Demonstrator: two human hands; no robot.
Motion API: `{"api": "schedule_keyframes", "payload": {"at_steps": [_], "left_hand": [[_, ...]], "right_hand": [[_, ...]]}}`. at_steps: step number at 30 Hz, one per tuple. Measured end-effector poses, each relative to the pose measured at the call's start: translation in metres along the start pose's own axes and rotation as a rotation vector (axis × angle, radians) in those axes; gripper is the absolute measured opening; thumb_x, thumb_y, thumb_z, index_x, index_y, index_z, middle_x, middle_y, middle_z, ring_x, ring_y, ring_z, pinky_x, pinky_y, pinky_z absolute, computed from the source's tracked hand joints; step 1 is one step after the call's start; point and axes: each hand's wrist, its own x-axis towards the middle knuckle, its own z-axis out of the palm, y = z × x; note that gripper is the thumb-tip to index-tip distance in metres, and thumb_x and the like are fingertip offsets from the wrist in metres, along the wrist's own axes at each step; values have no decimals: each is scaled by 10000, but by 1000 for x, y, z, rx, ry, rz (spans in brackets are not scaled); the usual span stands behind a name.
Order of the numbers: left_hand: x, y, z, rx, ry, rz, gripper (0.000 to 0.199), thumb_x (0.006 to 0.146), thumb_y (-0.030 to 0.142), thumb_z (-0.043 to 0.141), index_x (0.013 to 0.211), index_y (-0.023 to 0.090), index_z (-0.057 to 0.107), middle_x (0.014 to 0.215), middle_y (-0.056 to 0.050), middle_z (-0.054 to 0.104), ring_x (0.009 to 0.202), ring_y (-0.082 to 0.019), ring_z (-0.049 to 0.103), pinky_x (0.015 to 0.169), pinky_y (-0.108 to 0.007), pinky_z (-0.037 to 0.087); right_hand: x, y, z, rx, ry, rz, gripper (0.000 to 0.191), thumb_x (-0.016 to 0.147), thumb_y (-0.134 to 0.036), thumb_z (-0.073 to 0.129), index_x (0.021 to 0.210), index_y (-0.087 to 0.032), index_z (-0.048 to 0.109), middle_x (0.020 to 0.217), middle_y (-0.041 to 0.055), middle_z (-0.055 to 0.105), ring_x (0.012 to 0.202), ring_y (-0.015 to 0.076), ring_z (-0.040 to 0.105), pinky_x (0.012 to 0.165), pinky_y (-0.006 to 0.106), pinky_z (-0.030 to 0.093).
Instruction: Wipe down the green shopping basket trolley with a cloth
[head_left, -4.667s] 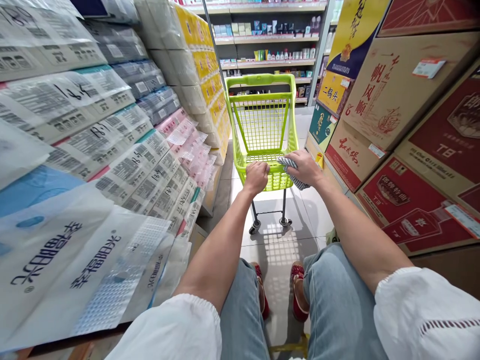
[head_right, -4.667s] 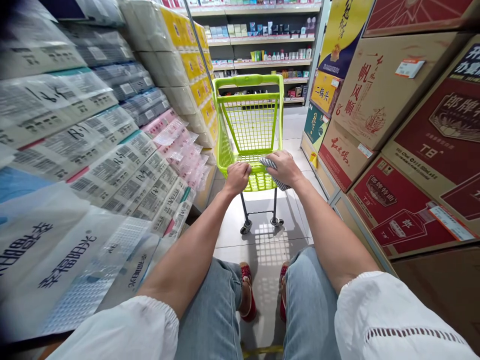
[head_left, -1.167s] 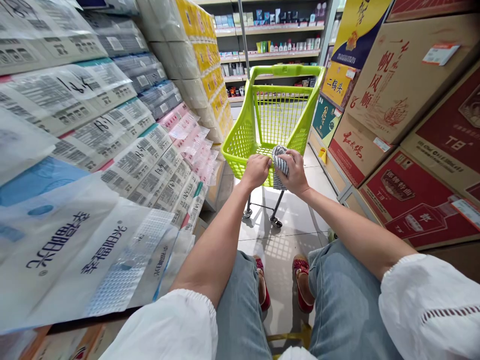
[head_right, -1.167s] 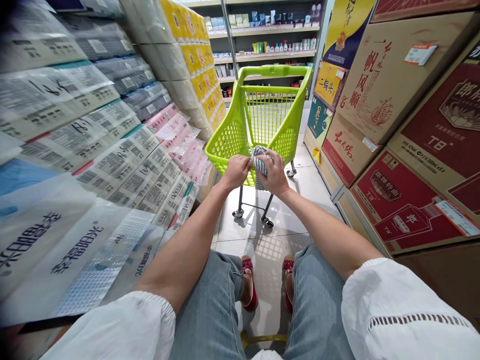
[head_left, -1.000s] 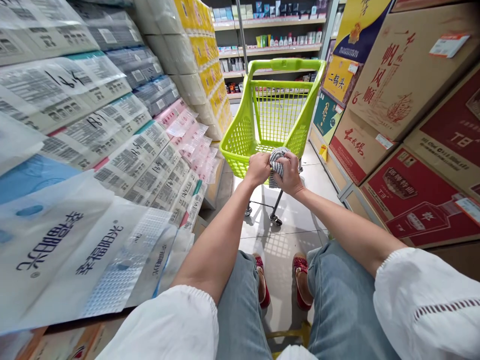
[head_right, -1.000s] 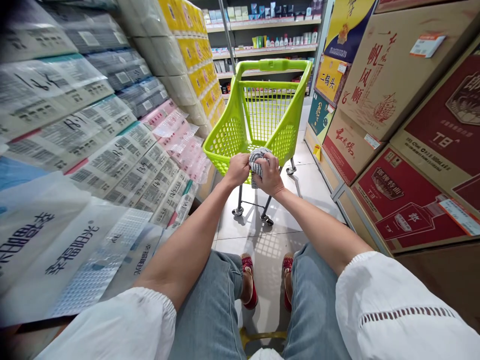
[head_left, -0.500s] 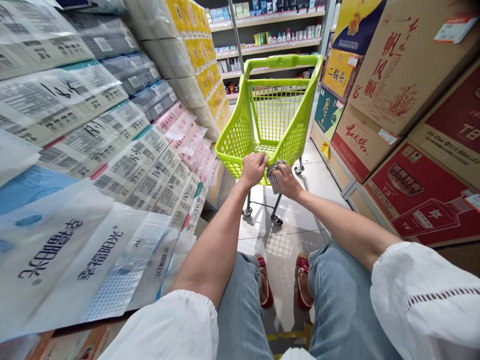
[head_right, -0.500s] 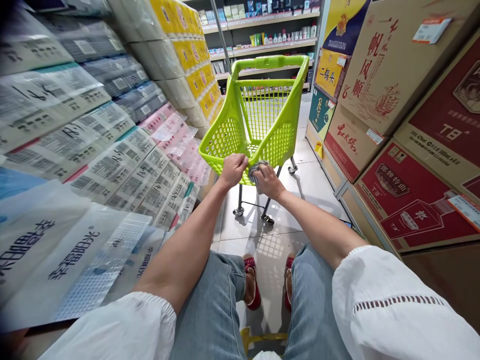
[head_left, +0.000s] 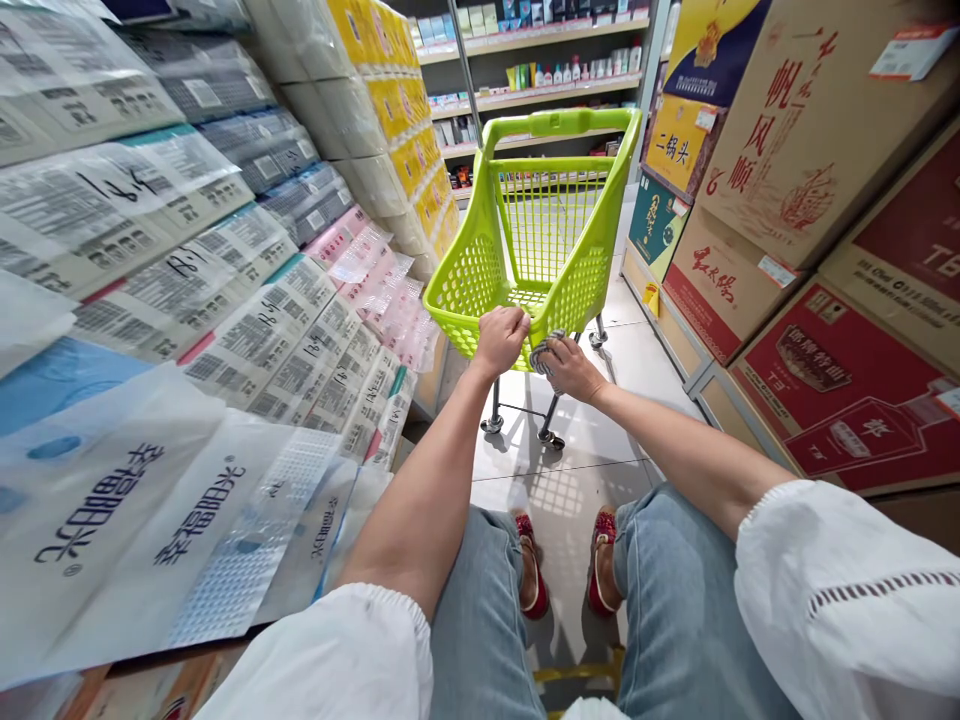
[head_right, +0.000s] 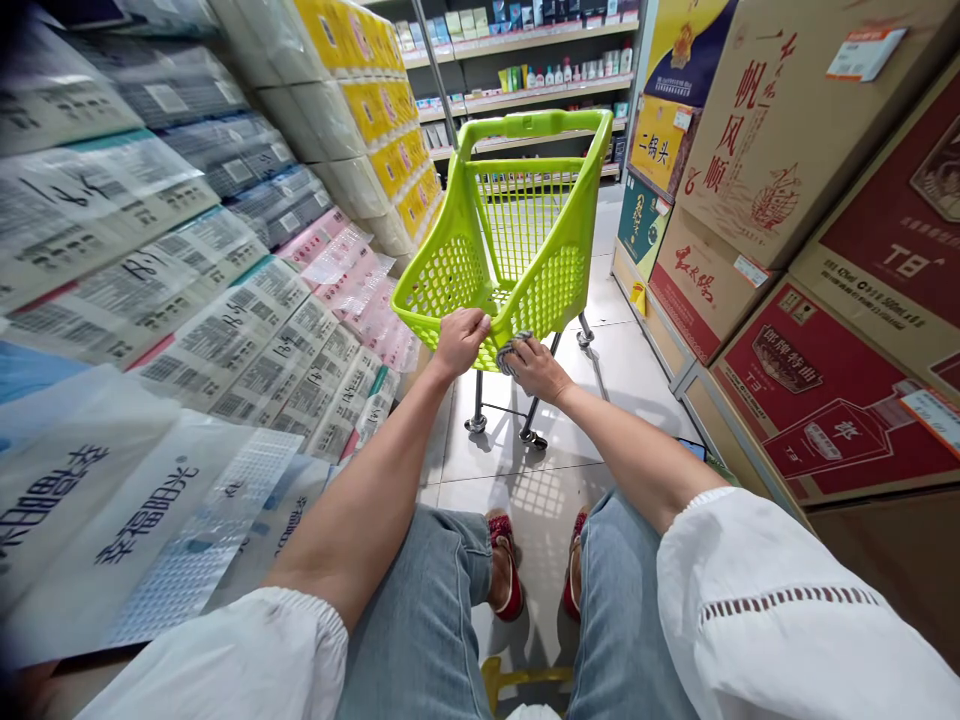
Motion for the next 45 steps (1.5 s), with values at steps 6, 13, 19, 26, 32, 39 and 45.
{"api": "schedule_keyframes", "payload": {"at_steps": [6,13,19,26,32,39,45], "left_hand": [[0,1,-2,-6,10,2,366,953,344,360,615,208,394,690,-32,578,717,-179,483,695,-335,311],[1,-9,-3,-14,-3,-5,353,937,341,363,609,212,385,676,-32,562,715,-182,478,695,-335,318],[1,-8,-5,-20,-1,-5,355,930,342,370,599,214,366,667,-33,557,710,-182,473,693,-335,324],[0,-11,-5,-19,-1,13,361,929,348,375,594,214,371,670,-33,557,711,-178,485,690,-328,324],[-4,-17,-8,-42,6,44,363,931,375,371,607,217,414,686,-34,580,705,-180,504,693,-329,339],[-3,12,-2,64,76,-33,341,941,318,354,685,208,551,802,-83,671,852,-232,570,856,-400,352],[-1,31,9,43,22,-175,338,955,302,335,722,206,561,846,-109,678,881,-260,571,833,-421,359]], "right_hand": [[24,-10,-19,30,175,31,257,858,-243,562,1105,-200,617,1258,133,487,1205,292,394,1086,496,349],[7,-2,9,-41,28,6,278,838,-202,574,1110,-202,632,1255,132,517,1181,303,413,1011,499,404],[14,-6,-4,-31,99,6,304,841,-222,575,1141,-205,620,1277,125,491,1188,294,403,1044,477,377],[19,-5,-14,-71,41,-71,324,810,-217,588,1133,-210,619,1246,113,514,1138,294,424,1001,461,399],[17,17,-49,14,219,25,367,763,-214,564,1127,-188,608,1205,120,526,1135,288,451,999,459,396],[67,-1,-96,75,230,-33,472,745,-222,560,1215,-183,576,1317,110,543,1214,286,470,1058,452,335],[95,9,-94,153,-19,26,313,739,-226,522,1016,-178,659,1028,72,675,964,241,575,916,382,416]]}}
